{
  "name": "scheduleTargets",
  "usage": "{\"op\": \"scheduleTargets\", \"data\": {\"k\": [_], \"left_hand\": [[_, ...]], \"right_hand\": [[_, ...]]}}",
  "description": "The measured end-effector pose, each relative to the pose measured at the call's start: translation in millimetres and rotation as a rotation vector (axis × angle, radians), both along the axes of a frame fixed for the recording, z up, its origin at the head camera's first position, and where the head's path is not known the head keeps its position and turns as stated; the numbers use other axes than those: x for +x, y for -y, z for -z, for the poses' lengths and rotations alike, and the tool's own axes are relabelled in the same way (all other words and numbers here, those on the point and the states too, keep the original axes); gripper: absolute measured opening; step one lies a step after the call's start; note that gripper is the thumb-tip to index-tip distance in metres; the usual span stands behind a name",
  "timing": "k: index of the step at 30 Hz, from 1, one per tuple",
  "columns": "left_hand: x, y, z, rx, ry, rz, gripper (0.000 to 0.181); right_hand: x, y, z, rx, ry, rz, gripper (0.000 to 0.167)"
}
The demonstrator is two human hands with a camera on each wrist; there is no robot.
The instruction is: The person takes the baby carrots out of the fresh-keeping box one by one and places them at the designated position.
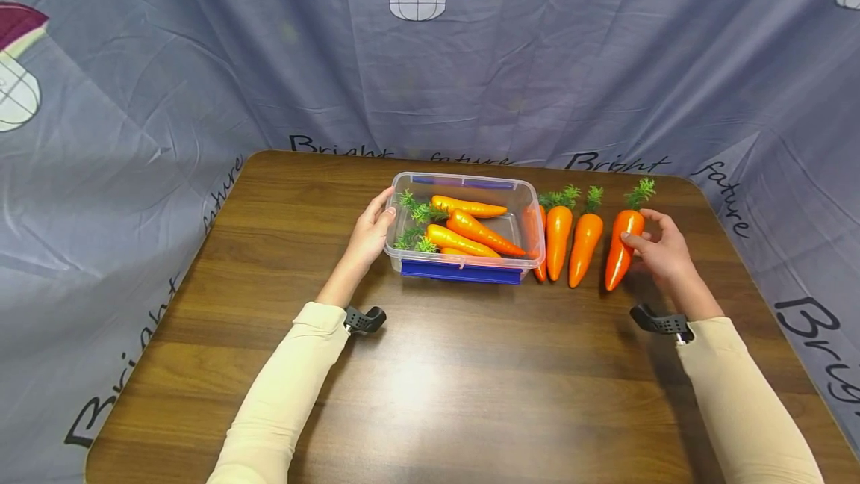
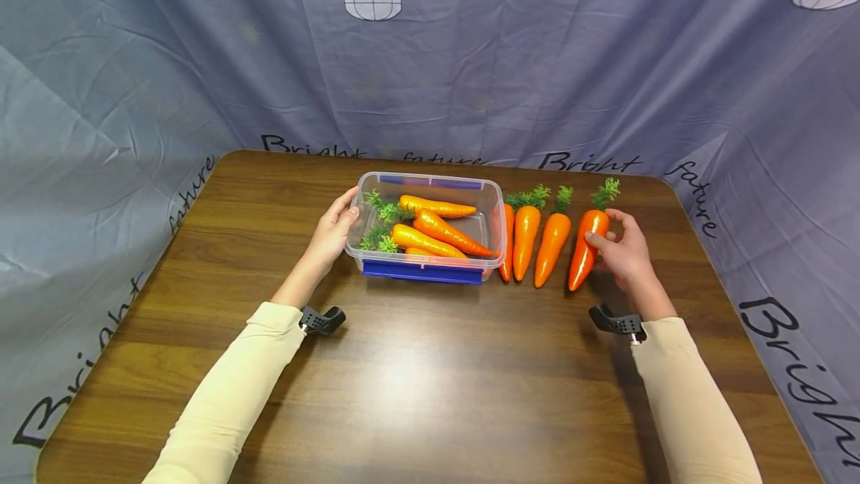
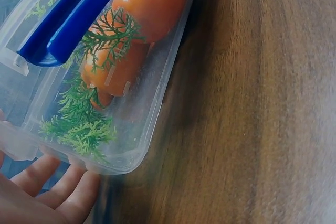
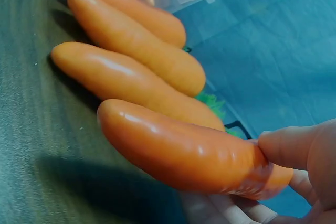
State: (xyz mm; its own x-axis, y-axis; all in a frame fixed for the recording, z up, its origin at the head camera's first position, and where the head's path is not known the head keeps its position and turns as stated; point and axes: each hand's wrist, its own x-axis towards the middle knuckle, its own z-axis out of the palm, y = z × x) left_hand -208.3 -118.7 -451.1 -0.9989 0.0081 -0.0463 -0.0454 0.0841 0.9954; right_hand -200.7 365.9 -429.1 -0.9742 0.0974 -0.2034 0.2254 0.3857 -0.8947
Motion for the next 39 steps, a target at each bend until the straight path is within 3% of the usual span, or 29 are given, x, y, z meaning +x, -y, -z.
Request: {"op": "scheduleTargets", "data": {"k": [17,24,26,39], "left_hand": [[-0.1,-0.5,1.5,-0.005,-0.006,-0.001,0.05],[-0.6,0.1,1.8,-0.005,-0.016,0.002,0.05],[1.6,0.0,-2.7,0.002,-0.011,0.008,0.05],[1.0,-0.6,0.2,0.008,-0.002,-0.005,0.05]], "right_hand": [[0.1,2,21.5,0.019,0.071,-0.021,0.071],[-6.4,7,21.0,0.106,0.083,-0.045,0.076],[-8.6,9,20.0,0.101,0.096,-0.043,0.076],[-16.8,16,17.8,0.094,0.117,-0.009,0.073]]}}
